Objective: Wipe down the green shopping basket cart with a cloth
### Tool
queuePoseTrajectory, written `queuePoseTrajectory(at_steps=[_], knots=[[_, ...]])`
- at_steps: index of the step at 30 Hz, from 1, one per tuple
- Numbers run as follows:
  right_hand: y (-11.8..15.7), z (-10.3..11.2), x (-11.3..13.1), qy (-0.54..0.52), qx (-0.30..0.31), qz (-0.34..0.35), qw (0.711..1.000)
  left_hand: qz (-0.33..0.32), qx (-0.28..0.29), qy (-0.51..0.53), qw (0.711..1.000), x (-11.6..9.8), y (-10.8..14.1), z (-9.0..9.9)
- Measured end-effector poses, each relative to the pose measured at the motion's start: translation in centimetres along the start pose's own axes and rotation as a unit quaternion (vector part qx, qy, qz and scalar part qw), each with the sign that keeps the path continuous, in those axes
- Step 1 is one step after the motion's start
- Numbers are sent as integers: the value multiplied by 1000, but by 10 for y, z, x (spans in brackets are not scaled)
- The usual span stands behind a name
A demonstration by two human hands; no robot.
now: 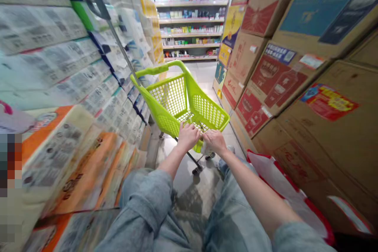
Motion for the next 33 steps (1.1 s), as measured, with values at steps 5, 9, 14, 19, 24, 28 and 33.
queuePoseTrajectory(at_steps=[5, 9, 14, 19, 24, 28, 33], knots=[[-5, -4, -6, -30, -20, -58, 998, 2, 3, 18, 1000, -4, -2, 5], [-6, -4, -14, -39, -20, -92, 995, 9, -9, 47, 999, -8, -5, 3], [-5, 4, -33, -59, -9, -116, 991, -47, -13, 99, 994, -9, -5, -2], [-2, 11, -57, -83, 6, -125, 989, -124, 3, 87, 988, 9, -8, 2], [4, 12, -74, -101, 9, -122, 987, -101, 5, 8, 995, 40, -19, 7], [7, 13, -76, -98, -11, -104, 990, -111, 26, -26, 993, 47, -23, 6], [13, 15, -63, -62, -72, -107, 990, -113, 28, -45, 992, 42, -22, 5]])
Point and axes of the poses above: each hand's wrist, its own y-axis away from the middle knuckle, its own z-axis out of the back of the hand, x = y × z, the point moved 3 cm from there along -y, towards the middle knuckle, and after that the axes turned 9 degrees about -x, right-handed, at the moved point
